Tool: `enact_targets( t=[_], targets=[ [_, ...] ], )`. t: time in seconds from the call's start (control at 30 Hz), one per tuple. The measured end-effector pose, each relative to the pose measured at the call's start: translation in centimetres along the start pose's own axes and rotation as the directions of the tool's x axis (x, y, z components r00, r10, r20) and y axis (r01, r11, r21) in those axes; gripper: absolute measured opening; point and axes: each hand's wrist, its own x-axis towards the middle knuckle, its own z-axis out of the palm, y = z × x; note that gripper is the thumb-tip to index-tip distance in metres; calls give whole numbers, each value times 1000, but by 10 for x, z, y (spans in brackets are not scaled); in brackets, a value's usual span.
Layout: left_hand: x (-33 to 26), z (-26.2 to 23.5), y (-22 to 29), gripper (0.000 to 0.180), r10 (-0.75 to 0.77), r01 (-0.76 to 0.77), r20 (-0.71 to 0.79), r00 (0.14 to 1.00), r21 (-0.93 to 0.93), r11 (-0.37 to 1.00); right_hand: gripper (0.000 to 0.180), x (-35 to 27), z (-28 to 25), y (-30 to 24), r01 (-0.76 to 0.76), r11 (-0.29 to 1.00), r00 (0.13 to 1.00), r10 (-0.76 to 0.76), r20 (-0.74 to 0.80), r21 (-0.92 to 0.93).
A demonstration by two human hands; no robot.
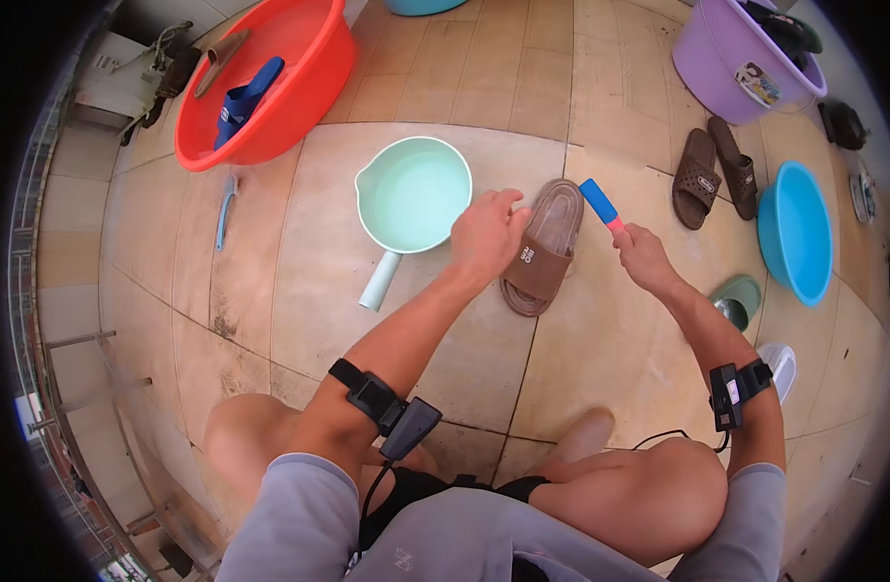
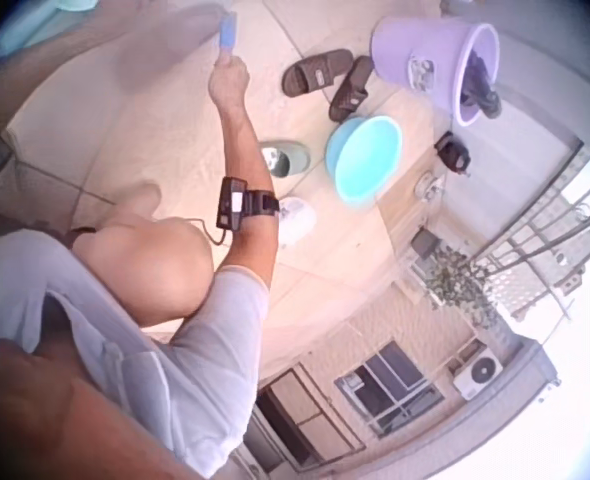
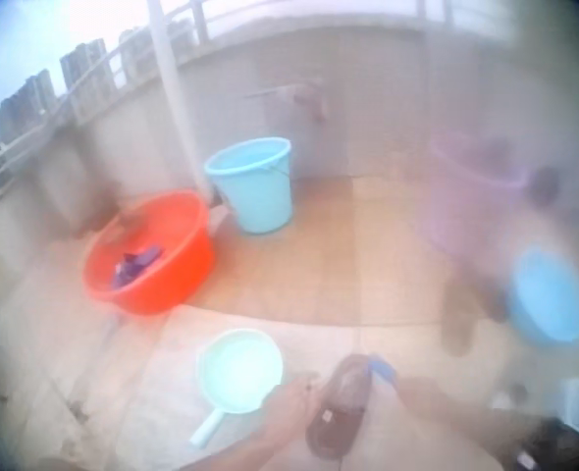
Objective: Cleaning a pair of sandals using a brush and water.
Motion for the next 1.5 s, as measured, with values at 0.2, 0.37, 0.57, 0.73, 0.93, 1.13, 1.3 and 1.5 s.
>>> enact_targets(
  t=[0.2,0.37,0.57,0.73,0.93,1.13,1.3,1.5],
  targets=[
    [46,-67,-185,33,-691,658,-128,712,-223,719,25,25,-9,-57,185,885,982,-150,115,-428],
    [49,-46,-132,27,-701,698,442,559,-708,110,23,22,26,-56,180,938,981,-195,-21,-295],
    [38,-56,13,32,-107,719,712,694,-680,143,19,29,78,-69,307,952,937,-300,-181,13],
    [58,-74,-43,36,-281,275,0,960,-205,939,16,32,77,-69,165,961,984,-144,-108,222],
    [43,-45,-183,40,-372,392,-144,917,151,908,23,24,46,-81,154,963,942,-211,-262,-220],
    [63,-49,-91,26,-484,695,527,699,-662,281,29,23,37,-19,72,997,947,-55,-316,41],
    [43,-18,12,33,-186,324,612,769,-122,938,23,20,39,-13,-66,799,954,227,-196,598],
    [-14,32,9,32,172,-322,525,833,208,923,27,-32,25,91,-381,921,841,379,-386,76]
  ],
)
